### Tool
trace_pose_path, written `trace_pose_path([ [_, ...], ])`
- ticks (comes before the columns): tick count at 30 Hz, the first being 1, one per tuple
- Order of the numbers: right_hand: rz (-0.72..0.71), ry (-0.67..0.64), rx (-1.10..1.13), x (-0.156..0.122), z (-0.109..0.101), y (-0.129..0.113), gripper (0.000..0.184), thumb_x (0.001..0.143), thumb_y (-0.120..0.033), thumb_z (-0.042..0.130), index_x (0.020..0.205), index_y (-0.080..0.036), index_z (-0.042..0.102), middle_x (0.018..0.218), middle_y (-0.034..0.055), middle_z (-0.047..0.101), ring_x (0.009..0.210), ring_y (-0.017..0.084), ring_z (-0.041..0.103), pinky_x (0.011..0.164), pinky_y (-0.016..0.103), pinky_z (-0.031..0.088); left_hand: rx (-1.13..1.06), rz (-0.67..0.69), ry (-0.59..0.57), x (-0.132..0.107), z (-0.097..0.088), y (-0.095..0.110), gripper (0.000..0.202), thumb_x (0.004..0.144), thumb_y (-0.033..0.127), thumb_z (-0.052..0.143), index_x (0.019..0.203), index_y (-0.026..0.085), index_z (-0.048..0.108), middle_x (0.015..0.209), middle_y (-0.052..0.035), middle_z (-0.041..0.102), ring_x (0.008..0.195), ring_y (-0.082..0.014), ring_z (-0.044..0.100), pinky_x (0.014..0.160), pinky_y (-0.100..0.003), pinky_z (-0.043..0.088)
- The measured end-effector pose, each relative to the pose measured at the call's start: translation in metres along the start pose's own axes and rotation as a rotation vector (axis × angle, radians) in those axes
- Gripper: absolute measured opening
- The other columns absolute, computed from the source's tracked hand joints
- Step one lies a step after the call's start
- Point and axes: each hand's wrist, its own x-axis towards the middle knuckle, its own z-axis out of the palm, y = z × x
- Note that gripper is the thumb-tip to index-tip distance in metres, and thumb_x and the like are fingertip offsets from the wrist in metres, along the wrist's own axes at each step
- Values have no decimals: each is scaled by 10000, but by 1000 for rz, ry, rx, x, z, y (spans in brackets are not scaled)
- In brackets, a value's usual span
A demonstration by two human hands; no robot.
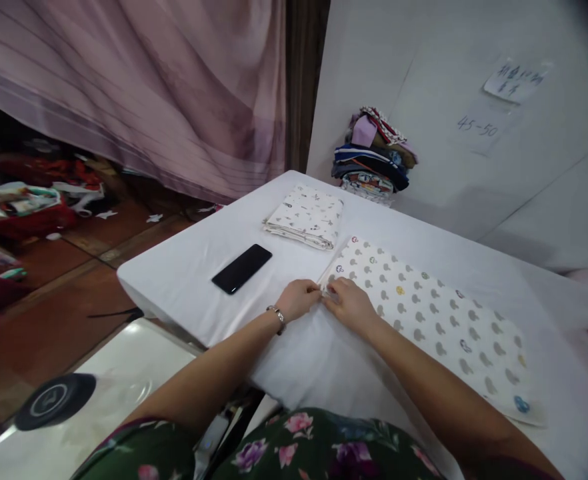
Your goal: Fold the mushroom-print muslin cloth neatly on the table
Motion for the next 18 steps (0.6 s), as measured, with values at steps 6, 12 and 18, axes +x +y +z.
trace_pose_path([
  [6,117,3,32,0,10,1,139,834,-327,508,869,-198,546,892,37,570,870,167,518,704,258,375,97,4,34,8,8,7,233,746,319,505,690,168,674,684,-27,659,679,-147,578,620,-243,394],
  [12,134,37,267,3,12,6,84,790,-279,526,771,-203,556,759,0,567,724,141,513,643,245,364,34,-31,29,14,4,5,183,705,262,521,688,147,662,671,-20,642,658,-133,559,583,-223,394],
  [18,172,100,343,13,9,1,98,786,-284,513,751,-206,561,693,-20,553,644,129,496,609,243,358,7,-71,33,24,-5,5,225,718,297,500,722,138,661,622,-6,613,593,-118,528,537,-213,381],
])
